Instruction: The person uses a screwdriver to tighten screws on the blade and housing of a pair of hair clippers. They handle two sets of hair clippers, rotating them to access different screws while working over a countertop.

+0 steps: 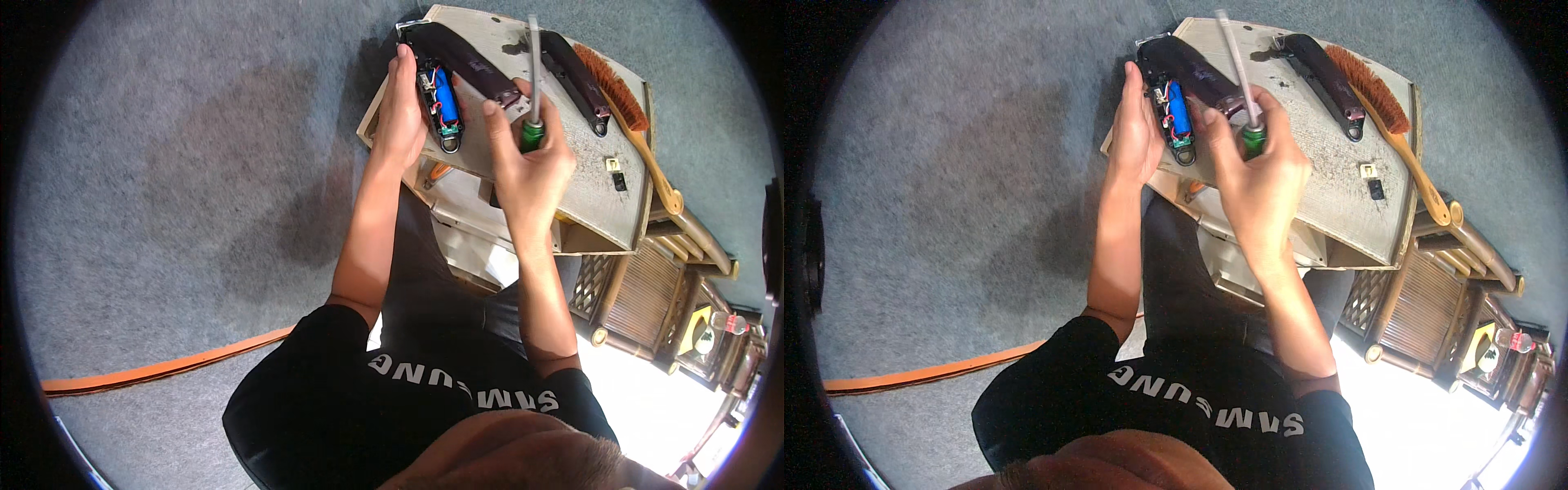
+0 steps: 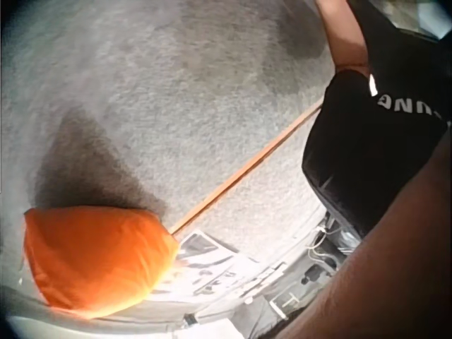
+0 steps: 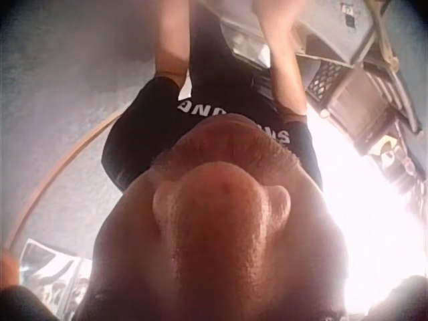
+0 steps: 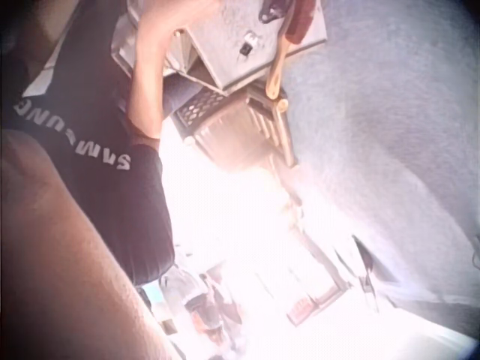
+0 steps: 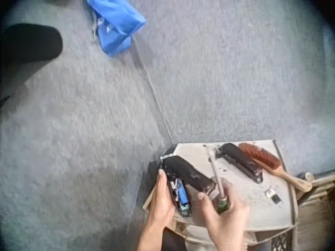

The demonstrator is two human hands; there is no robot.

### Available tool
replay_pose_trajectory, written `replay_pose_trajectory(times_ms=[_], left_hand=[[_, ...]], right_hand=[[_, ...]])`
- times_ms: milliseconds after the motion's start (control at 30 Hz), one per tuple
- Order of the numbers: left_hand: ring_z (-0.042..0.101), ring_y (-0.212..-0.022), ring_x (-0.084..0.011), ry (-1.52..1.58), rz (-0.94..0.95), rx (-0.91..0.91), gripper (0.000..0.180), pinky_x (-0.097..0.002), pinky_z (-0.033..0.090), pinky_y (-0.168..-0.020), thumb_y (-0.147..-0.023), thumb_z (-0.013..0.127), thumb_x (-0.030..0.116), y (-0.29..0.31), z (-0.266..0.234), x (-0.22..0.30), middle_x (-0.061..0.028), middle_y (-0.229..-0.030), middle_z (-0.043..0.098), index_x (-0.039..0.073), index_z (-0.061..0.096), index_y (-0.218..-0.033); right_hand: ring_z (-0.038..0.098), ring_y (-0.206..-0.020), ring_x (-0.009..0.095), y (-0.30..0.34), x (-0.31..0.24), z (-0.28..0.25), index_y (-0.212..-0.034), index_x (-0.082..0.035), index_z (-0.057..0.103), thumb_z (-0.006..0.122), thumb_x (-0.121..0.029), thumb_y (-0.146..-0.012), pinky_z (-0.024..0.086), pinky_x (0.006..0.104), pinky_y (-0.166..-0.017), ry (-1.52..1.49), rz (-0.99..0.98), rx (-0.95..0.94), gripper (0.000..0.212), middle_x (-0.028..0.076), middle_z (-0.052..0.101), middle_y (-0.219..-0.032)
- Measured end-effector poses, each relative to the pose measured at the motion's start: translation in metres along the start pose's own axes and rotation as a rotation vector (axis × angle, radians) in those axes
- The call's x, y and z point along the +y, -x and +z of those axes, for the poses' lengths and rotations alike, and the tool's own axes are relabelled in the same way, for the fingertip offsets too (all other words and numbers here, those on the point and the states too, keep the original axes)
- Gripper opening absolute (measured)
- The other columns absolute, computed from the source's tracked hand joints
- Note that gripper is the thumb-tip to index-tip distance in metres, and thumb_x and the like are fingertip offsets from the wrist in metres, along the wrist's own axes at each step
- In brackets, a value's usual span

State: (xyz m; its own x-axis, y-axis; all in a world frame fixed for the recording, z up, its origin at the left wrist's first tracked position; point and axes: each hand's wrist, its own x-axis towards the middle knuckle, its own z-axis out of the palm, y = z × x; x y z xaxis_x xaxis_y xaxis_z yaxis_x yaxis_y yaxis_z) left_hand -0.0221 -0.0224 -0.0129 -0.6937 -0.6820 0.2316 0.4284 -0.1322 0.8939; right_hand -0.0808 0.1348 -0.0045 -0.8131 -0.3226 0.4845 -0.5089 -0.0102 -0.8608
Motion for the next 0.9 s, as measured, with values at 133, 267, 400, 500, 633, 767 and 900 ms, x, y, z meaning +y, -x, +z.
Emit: replay_pose_trajectory(times_ms=[133,267,400,500,633,767,900], left_hand=[[0.067,-0.087,-0.0153,0.008,-0.002,-0.001,0.046,-0.0307,0.058,-0.077,-0.108,0.048,0.053,0.001,-0.001,-0.002,-0.0075,-0.103,0.063,0.008,0.046,-0.119],[0.056,-0.106,-0.008,-0.092,0.01,0.025,0.04,-0.026,0.05,-0.09,-0.107,0.058,0.04,0.004,-0.006,-0.007,-0.0043,-0.118,0.057,0.005,0.046,-0.124],[0.071,-0.076,-0.0211,-0.165,0.049,0.034,0.032,-0.0337,0.061,-0.068,-0.107,0.059,0.034,0.003,-0.005,-0.01,-0.0116,-0.095,0.066,0.004,0.049,-0.113],[0.071,-0.076,-0.0208,-0.158,0.052,-0.008,0.03,-0.0334,0.061,-0.067,-0.106,0.061,0.031,0.001,-0.01,-0.012,-0.012,-0.095,0.067,0.005,0.047,-0.114],[0.071,-0.076,-0.0181,-0.208,0.087,0.005,0.026,-0.0312,0.06,-0.068,-0.105,0.062,0.026,0.002,-0.008,-0.011,-0.0105,-0.096,0.067,0.006,0.049,-0.115],[0.07,-0.078,-0.0166,-0.209,0.1,-0.011,0.025,-0.0296,0.059,-0.07,-0.105,0.062,0.025,0.003,-0.006,-0.01,-0.0102,-0.096,0.067,0.006,0.049,-0.115],[0.069,-0.078,-0.0141,-0.24,0.113,-0.003,0.025,-0.0288,0.059,-0.07,-0.105,0.063,0.025,0.003,-0.006,-0.01,-0.0093,-0.096,0.067,0.005,0.051,-0.114]], right_hand=[[0.063,-0.052,0.02,0.001,-0.008,0.0,-0.113,-0.007,0.068,0.083,-0.028,-0.085,0.051,0.0347,-0.055,0.121,-0.004,-0.098,0.039,0.006,0.062,-0.061],[0.073,-0.064,0.033,0.002,-0.007,-0.004,-0.109,-0.008,0.067,0.081,-0.038,-0.085,0.055,0.0439,-0.06,0.248,-0.041,-0.264,0.041,0.012,0.069,-0.067],[0.073,-0.067,0.037,0.003,-0.006,-0.004,-0.107,-0.008,0.067,0.08,-0.043,-0.085,0.056,0.0465,-0.062,0.337,-0.095,-0.352,0.044,0.015,0.072,-0.071],[0.073,-0.067,0.037,0.002,-0.009,-0.004,-0.106,-0.007,0.066,0.081,-0.043,-0.084,0.056,0.0467,-0.061,0.324,-0.066,-0.371,0.044,0.016,0.072,-0.071],[0.073,-0.067,0.037,0.002,-0.009,-0.004,-0.105,-0.007,0.065,0.082,-0.042,-0.084,0.056,0.0468,-0.061,0.318,-0.05,-0.373,0.045,0.016,0.072,-0.07],[0.073,-0.066,0.037,0.002,-0.008,-0.003,-0.105,-0.007,0.065,0.082,-0.043,-0.084,0.056,0.0466,-0.061,0.318,-0.065,-0.367,0.045,0.015,0.071,-0.07],[0.073,-0.065,0.036,0.003,-0.009,-0.003,-0.104,-0.006,0.065,0.082,-0.044,-0.084,0.056,0.0458,-0.06,0.325,-0.06,-0.362,0.046,0.014,0.071,-0.068]])
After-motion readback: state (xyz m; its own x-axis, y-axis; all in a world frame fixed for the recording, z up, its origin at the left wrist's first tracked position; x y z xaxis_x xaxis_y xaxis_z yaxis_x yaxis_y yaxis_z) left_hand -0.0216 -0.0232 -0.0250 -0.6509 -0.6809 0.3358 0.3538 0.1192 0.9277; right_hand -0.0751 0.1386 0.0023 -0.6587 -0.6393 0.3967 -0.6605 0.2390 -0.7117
